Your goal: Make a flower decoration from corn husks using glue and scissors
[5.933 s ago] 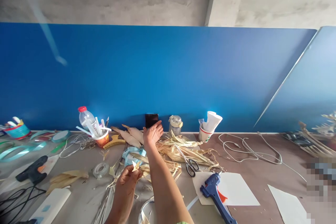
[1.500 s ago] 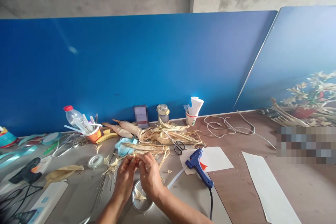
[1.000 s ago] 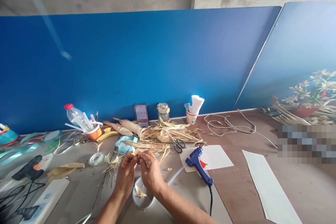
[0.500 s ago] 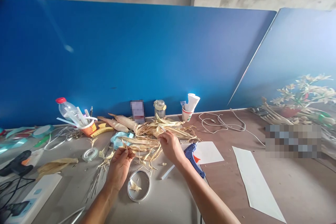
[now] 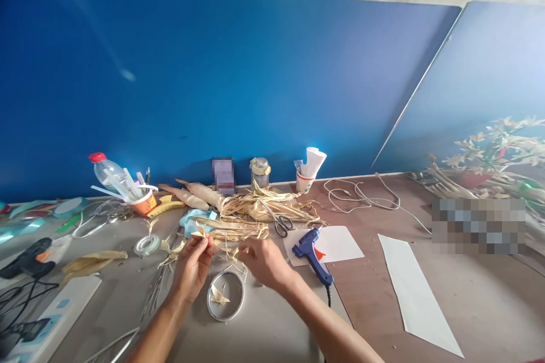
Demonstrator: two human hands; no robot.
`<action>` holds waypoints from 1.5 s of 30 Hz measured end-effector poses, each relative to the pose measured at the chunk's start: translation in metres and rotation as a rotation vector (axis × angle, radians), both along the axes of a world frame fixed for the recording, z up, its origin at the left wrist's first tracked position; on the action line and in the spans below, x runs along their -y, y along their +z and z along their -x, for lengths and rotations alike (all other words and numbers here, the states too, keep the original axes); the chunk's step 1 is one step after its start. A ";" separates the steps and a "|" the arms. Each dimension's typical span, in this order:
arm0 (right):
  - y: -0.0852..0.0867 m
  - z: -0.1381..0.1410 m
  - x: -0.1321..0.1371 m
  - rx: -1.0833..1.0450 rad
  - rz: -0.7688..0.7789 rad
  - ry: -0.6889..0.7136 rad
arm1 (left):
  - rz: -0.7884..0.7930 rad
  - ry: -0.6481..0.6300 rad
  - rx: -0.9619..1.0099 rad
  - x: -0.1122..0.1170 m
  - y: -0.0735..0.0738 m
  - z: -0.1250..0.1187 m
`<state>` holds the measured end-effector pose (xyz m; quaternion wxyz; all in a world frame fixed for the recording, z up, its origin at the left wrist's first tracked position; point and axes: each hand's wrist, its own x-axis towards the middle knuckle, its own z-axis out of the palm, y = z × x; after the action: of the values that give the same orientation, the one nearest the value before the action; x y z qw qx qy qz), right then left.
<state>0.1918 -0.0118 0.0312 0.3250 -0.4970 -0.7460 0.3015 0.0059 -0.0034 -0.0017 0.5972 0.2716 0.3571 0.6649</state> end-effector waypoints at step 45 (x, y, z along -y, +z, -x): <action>0.011 0.032 -0.028 -0.359 0.320 0.115 | -0.057 -0.113 -0.303 0.006 -0.004 -0.009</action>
<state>0.1602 0.0162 0.0423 0.3519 -0.4375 -0.6459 0.5174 0.0144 -0.0091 -0.0057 0.5649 0.4052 0.4082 0.5916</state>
